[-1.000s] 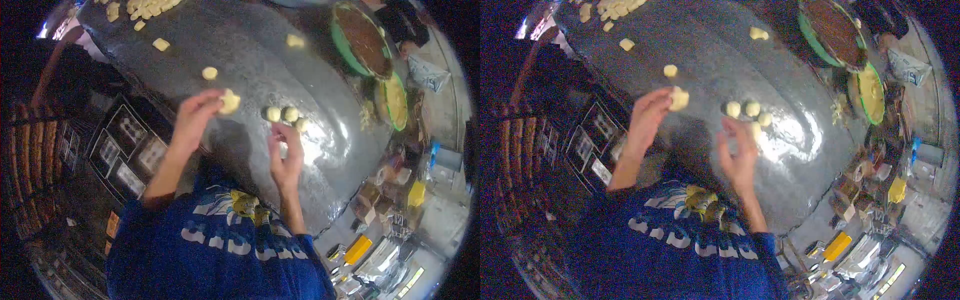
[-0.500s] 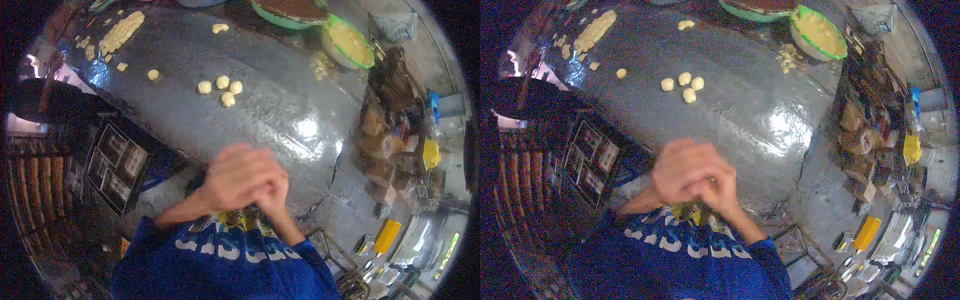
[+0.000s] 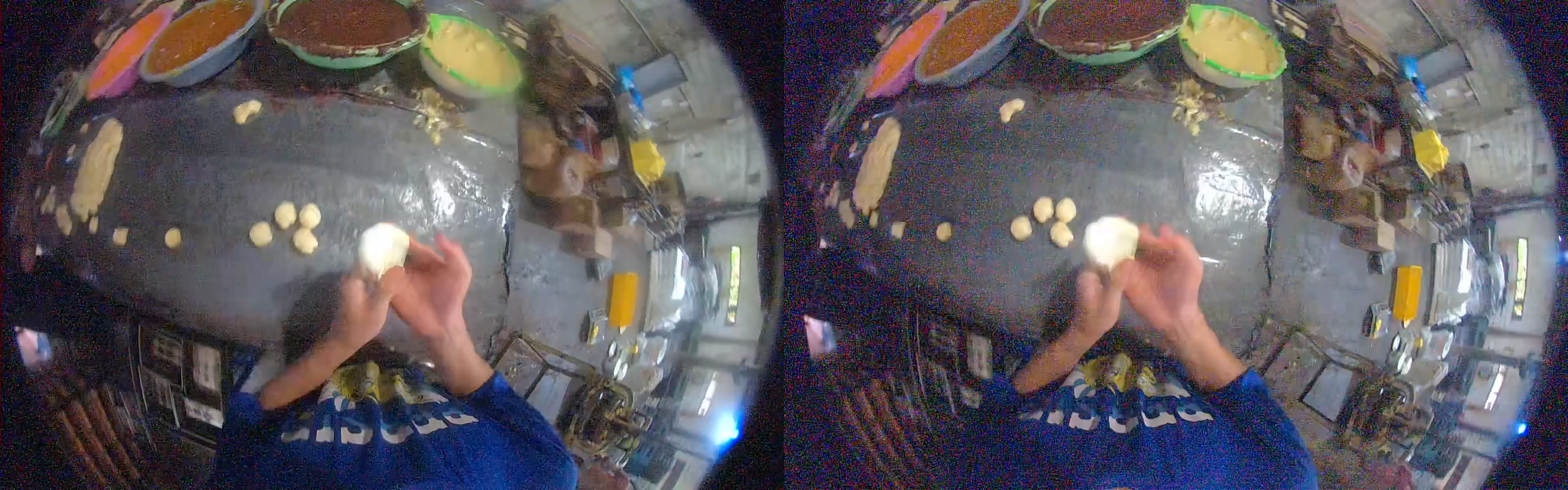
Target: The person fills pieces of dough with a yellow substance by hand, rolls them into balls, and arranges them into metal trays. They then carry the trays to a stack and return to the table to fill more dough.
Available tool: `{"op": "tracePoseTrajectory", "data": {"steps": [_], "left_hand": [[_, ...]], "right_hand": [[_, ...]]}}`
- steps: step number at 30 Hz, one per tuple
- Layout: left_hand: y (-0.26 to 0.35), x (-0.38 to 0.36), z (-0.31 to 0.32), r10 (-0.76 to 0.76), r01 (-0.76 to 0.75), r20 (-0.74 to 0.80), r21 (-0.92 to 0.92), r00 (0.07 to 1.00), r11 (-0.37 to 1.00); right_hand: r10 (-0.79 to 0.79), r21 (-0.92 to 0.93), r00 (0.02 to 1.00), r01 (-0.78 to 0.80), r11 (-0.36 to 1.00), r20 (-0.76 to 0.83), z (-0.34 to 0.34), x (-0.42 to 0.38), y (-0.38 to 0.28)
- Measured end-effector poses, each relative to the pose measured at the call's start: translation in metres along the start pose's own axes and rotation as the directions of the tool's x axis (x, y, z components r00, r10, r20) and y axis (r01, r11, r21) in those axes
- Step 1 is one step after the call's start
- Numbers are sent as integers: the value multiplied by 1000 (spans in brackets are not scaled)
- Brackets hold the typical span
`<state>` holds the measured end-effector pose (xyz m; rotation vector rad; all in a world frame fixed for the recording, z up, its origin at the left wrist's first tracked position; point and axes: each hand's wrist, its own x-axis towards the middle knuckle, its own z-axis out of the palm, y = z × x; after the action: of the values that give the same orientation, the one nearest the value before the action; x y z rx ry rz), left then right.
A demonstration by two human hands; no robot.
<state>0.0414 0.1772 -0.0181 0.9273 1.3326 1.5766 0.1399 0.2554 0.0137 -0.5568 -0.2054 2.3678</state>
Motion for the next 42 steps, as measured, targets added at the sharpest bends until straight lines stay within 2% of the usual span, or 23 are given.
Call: {"op": "tracePoseTrajectory", "data": {"steps": [1, 2, 3, 4, 5, 6, 7, 9, 10, 12, 13, 15, 18, 21, 24, 25, 26, 27, 31, 34, 36, 40, 42], "left_hand": [[2, 10, -9, -8, 10, -17, 122, 1000, 993], [7, 22, -9, 99, -108, -51, -216, 994, 970], [12, 28, -32, 162, -159, 22, -105, 987, 982], [19, 28, -49, 46, -46, -5, -98, 999, 994], [21, 26, -65, -74, 71, -31, -92, 997, 993], [13, 24, -86, -112, 112, -62, -2, 992, 994], [7, 20, -106, -146, 155, -97, 88, 985, 984], [-1, 12, -135, -213, 227, -206, 44, 955, 973], [-4, 10, -146, -273, 289, -318, 3, 908, 957], [-1, 9, -166, -292, 322, -316, 45, 903, 946], [1, 8, -174, -310, 355, -314, 98, 897, 930], [4, 6, -185, -317, 365, -318, 103, 894, 925], [1, 5, -195, -320, 370, -317, 109, 893, 923], [3, 9, -201, -309, 356, -305, 111, 901, 928], [1, 11, -202, -312, 349, -291, 85, 904, 933], [0, 11, -202, -318, 351, -288, 70, 903, 934], [0, 12, -202, -315, 347, -286, 69, 905, 935], [1, 13, -201, -309, 347, -289, 88, 906, 934], [4, 11, -197, -291, 339, -279, 138, 915, 931], [5, 9, -193, -281, 334, -263, 184, 923, 924], [8, 8, -189, -286, 336, -255, 180, 924, 924], [7, 3, -183, -280, 338, -261, 215, 924, 916], [3, -1, -182, -273, 329, -249, 220, 929, 918]], "right_hand": [[61, 21, 998, -61, 998, 4, -1, 24, -11], [-196, -165, 979, 184, 969, -57, 18, 51, -26], [-442, -354, 895, 392, 849, -68, 37, 86, -45], [-624, -597, 765, 577, 558, 156, 41, 123, -72], [-711, -849, 633, 519, 95, 307, 25, 169, -118], [-700, -853, 495, 382, -356, 515, 40, 201, -144], [-529, -636, 410, 188, -748, 743, 35, 230, -179], [-241, -306, 672, -23, -952, 700, 25, 286, -242], [-239, -300, 674, -27, -954, 699, 33, 295, -247], [-175, -190, 911, -110, -976, 372, 46, 311, -254], [-181, -191, 912, -117, -975, 367, 26, 335, -281], [335, 313, 932, 281, -907, 137, -35, 389, -345], [348, 273, 935, 351, -896, -60, -17, 396, -335], [421, 333, 899, 362, -870, 122, 18, 356, -315], [542, 295, 817, 478, -827, 198, -17, 361, -342], [539, 297, 819, 474, -829, 196, -1, 354, -328], [332, 299, 943, 313, -902, 14, 15, 350, -314], [91, 330, 982, 141, -933, -163, 26, 346, -305], [56, 258, 979, 106, -960, -195, 27, 333, -313], [163, 131, 980, 178, -975, -114, 27, 312, -318], [193, -45, 953, 209, -977, 232, 20, 292, -323], [205, 114, 969, 190, -975, 139, 16, 281, -326], [-139, -293, 957, -60, -954, 256, 18, 250, -308]]}}
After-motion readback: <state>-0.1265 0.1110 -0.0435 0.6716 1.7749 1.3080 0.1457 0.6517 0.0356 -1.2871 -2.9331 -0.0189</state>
